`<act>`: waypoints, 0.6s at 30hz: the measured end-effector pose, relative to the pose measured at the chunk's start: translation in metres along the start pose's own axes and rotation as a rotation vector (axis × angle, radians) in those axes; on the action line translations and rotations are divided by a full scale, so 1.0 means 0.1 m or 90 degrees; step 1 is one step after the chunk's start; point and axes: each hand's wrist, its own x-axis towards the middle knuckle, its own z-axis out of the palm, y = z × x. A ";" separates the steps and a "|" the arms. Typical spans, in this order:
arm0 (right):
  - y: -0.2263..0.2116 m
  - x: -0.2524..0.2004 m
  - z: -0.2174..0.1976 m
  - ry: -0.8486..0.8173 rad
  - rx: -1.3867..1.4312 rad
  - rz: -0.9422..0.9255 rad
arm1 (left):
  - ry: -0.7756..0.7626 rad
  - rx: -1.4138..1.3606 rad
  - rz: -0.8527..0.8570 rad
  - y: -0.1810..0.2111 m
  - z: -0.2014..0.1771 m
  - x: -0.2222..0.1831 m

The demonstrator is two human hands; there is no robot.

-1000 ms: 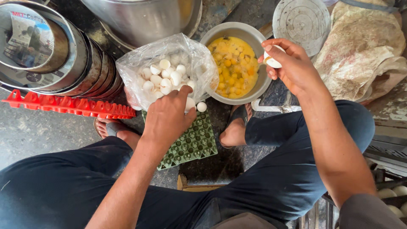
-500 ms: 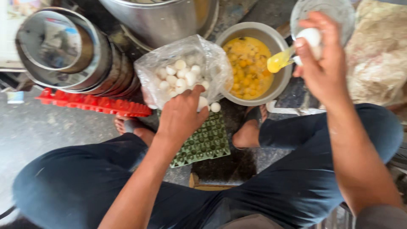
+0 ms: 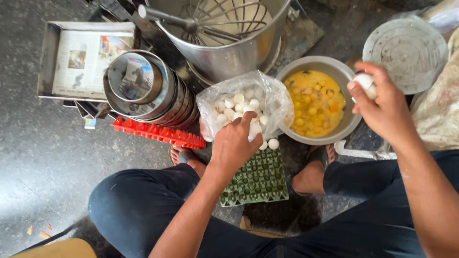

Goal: The person cracks eggs into a bowl by hand, placing the eggshells into a plastic bag and discarding unusable eggs into a tray.

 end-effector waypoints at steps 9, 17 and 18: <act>0.80 0.22 0.29 -0.084 0.306 0.295 | 0.067 -0.028 -0.050 0.01 -0.06 0.05; 0.09 0.06 0.40 -0.272 0.437 0.220 | 0.070 -0.044 -0.110 0.01 -0.09 0.03; 0.01 0.04 0.38 -0.332 0.493 0.177 | 0.085 -0.054 -0.102 0.01 -0.08 0.03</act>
